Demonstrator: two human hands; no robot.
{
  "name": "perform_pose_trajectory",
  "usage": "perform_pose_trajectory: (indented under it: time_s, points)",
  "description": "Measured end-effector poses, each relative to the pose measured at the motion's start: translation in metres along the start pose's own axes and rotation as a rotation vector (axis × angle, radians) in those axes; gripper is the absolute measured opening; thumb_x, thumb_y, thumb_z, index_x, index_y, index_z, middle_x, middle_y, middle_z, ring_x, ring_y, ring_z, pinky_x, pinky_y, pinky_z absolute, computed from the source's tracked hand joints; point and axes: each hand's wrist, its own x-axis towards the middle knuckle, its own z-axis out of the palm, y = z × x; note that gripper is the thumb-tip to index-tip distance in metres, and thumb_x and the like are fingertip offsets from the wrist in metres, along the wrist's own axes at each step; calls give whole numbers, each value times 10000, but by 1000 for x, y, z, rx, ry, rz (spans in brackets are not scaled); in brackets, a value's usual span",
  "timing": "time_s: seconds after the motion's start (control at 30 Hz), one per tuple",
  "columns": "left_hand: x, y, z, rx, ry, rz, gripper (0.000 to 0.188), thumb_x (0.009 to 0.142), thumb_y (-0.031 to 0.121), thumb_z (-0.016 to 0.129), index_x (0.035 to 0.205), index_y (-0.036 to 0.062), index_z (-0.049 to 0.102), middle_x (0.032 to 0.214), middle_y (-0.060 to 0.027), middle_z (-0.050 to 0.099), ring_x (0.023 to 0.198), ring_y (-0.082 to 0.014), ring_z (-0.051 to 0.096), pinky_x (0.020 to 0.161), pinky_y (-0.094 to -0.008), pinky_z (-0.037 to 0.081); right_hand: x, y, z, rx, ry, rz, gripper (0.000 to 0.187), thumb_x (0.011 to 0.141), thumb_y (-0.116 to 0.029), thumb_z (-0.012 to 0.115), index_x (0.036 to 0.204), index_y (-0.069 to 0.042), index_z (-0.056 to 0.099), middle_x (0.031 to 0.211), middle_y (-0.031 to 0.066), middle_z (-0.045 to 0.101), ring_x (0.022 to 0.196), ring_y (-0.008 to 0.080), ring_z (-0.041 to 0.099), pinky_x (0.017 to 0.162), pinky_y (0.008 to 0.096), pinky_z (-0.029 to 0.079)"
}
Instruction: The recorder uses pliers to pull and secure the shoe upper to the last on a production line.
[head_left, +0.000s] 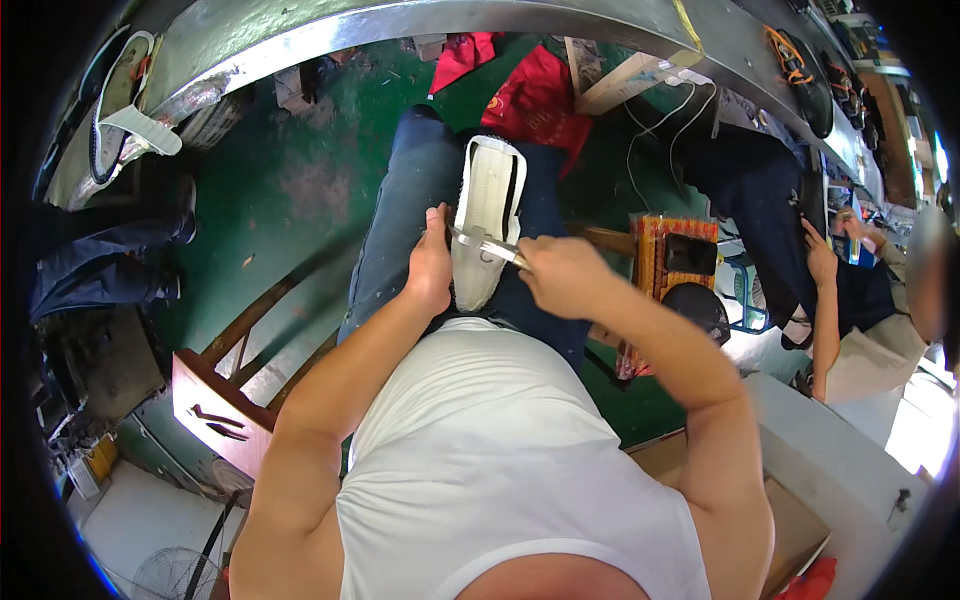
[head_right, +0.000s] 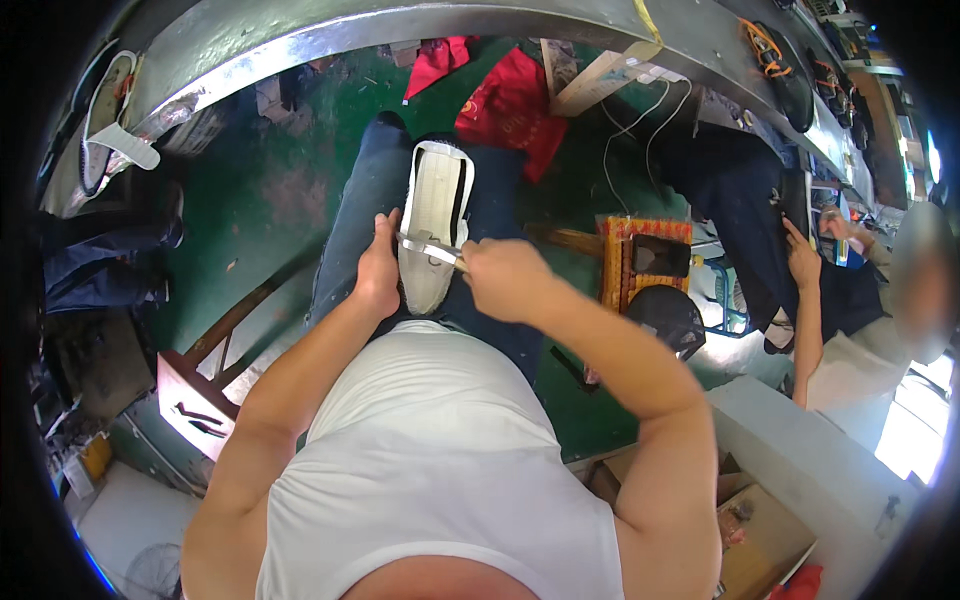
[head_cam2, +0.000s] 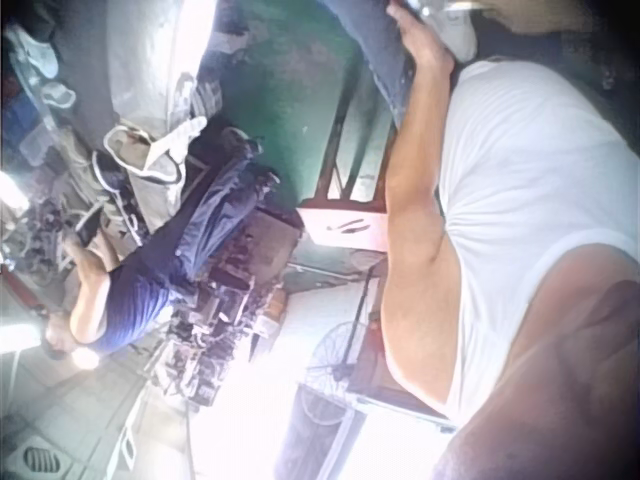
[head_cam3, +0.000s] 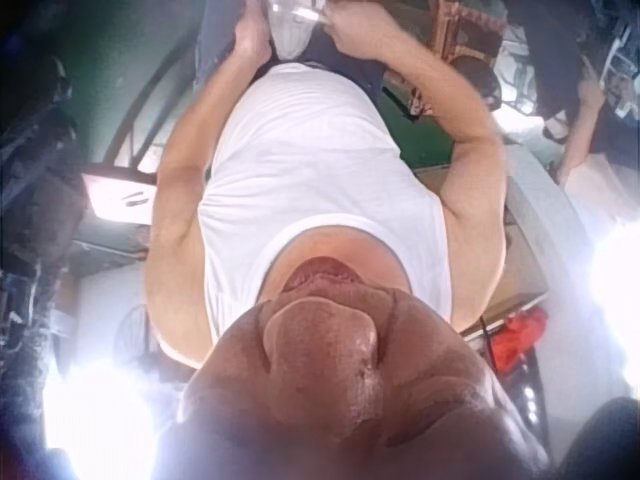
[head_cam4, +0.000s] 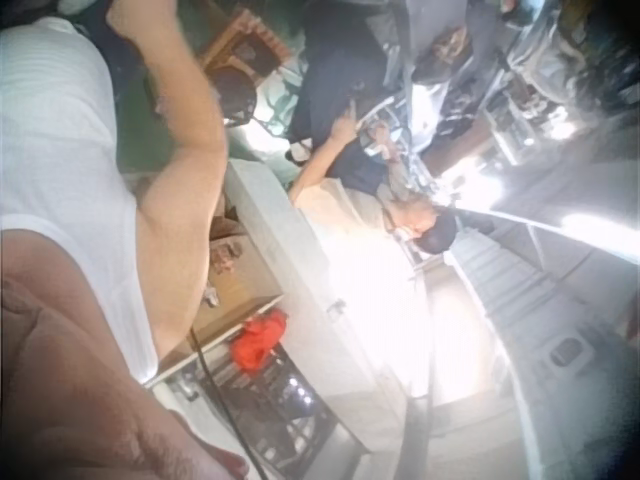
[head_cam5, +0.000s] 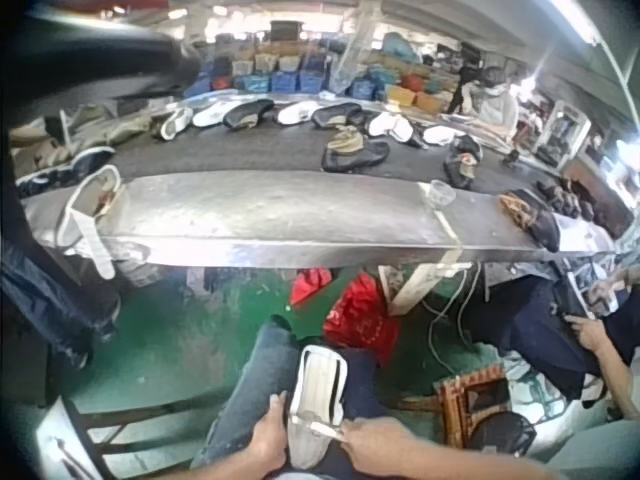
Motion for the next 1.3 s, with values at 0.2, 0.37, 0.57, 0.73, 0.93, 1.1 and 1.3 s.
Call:
perform_pose_trajectory:
  time_s: [0.2, 0.37, 0.57, 0.73, 0.93, 1.1, 1.3]
  points:
    - [24, -12, -1, 722, 178, 475, 541, 1063, 352, 283, 1391, -25, 492, 1315, -259, 581, 1247, -382, 544, 1042, -398, 421, -11, 16, 10, 332, 53, 97, 212, 871, -105, 604, 1028, 23, 542, 978, 255, 627, 919, 418, 620, 845, 473, 490]
    - [33, -22, -13, 1033, 49, 944, 499, 1027, 246, 388, 1494, 70, 365, 1445, -311, 415, 1146, -467, 572, 1013, -446, 454, 14, 26, 7, -42, 557, -41, 243, 887, -113, 602, 1085, 13, 536, 955, 232, 617, 900, 409, 631, 831, 475, 500]
    - [15, 14, -3, 1429, -178, 668, 575, 992, 222, 464, 1537, 260, 285, 1493, -351, 296, 939, -491, 643, 835, -495, 542, 3, 53, -40, 702, -328, 399, 312, 930, -201, 610, 1149, 16, 565, 952, 214, 643, 821, 352, 666, 698, 428, 536]
    - [3, 40, 14, 1574, -228, 536, 576, 994, 245, 474, 1536, 281, 282, 1492, -349, 304, 919, -498, 648, 834, -498, 547, 26, 44, -26, 672, 464, 86, 355, 985, -281, 524, 1163, 25, 551, 991, 270, 634, 952, 447, 616, 816, 478, 490]
    - [-17, 18, -22, 1048, -208, 497, 928, 856, 159, 695, 1573, 118, 106, 1397, -363, 442, 1187, -453, 571, 1056, -409, 426, 30, 56, -8, 387, 139, 179, 333, 1010, -303, 482, 1019, 19, 567, 841, 217, 664, 794, 411, 655, 729, 468, 507]
    - [-22, 54, -4, 1185, -230, 179, 1086, 786, 172, 758, 1569, 145, 5, 1294, -307, 564, 1176, -443, 577, 1039, -414, 436, -5, 61, 32, 836, 293, 241, 364, 1035, -327, 454, 1007, 11, 588, 761, 118, 658, 719, 202, 661, 660, 352, 505]
    - [-61, 156, 0, 1393, -434, 854, 950, 661, 36, 791, 1477, 82, 308, 1204, -186, 650, 1077, -396, 639, 923, -402, 501, -31, 55, 55, 1388, 554, 340, 364, 1054, -338, 416, 1145, -20, 568, 876, 46, 646, 709, 131, 616, 616, 276, 479]
